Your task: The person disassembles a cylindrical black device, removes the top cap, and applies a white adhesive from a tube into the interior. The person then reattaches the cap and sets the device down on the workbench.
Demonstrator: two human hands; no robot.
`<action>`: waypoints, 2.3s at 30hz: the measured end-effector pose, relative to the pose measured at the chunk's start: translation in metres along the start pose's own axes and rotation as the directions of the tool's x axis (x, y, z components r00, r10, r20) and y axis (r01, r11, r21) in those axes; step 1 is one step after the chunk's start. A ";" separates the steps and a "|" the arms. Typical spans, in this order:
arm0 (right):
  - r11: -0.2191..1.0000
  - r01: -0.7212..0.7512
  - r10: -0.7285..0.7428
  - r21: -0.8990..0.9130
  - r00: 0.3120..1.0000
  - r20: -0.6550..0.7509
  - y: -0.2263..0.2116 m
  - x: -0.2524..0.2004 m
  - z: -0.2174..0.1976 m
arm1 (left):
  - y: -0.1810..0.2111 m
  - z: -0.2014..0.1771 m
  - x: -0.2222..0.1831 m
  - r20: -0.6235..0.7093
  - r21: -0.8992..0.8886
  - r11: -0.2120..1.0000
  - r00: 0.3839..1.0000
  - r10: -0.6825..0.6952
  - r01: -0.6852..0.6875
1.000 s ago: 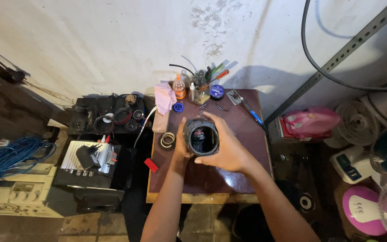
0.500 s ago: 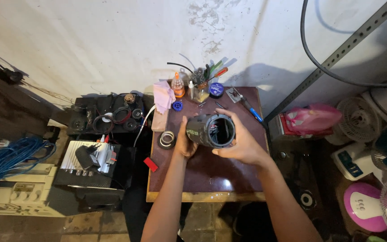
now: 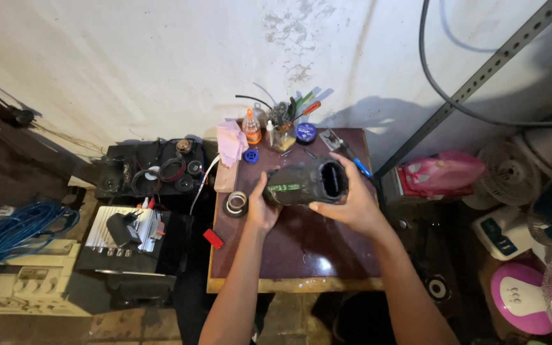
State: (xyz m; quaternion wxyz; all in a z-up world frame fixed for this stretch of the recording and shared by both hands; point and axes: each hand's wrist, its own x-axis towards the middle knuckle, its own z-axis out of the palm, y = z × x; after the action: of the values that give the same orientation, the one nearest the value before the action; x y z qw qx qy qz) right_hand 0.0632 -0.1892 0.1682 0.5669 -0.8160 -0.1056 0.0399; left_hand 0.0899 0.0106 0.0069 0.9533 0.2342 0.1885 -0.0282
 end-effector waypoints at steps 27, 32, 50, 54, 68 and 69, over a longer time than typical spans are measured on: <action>0.069 -0.260 0.423 0.963 0.882 0.208 0.036 -0.016 0.057 | 0.030 0.060 -0.121 0.451 0.532 0.422 0.668 0.592 -0.734; 0.045 -0.419 0.407 0.907 0.837 0.366 0.053 -0.007 0.065 | 0.047 0.079 -0.139 0.599 0.518 0.400 0.654 0.462 -0.756; 0.916 -0.131 0.263 0.379 0.910 -0.321 0.074 0.014 0.048 | 0.041 0.103 -0.136 0.671 0.596 -0.212 0.335 0.661 -0.775; 0.990 -0.002 0.045 0.140 0.951 -0.307 0.040 -0.002 0.025 | 0.036 0.101 -0.131 0.678 0.599 -0.262 0.305 0.669 -0.757; 0.929 0.339 -0.371 -0.150 0.855 -0.363 -0.020 -0.029 0.041 | 0.030 0.100 -0.125 0.662 0.620 -0.311 0.267 0.701 -0.720; 0.924 0.346 -0.383 -0.164 0.848 -0.367 -0.019 -0.029 0.042 | 0.031 0.100 -0.126 0.668 0.617 -0.304 0.279 0.690 -0.726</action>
State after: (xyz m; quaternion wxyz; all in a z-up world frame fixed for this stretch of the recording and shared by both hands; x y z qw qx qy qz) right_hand 0.0250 -0.1511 0.1697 0.5358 -0.7972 -0.1445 -0.2377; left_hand 0.0123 -0.0114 0.1492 0.4557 0.7658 -0.0605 0.4496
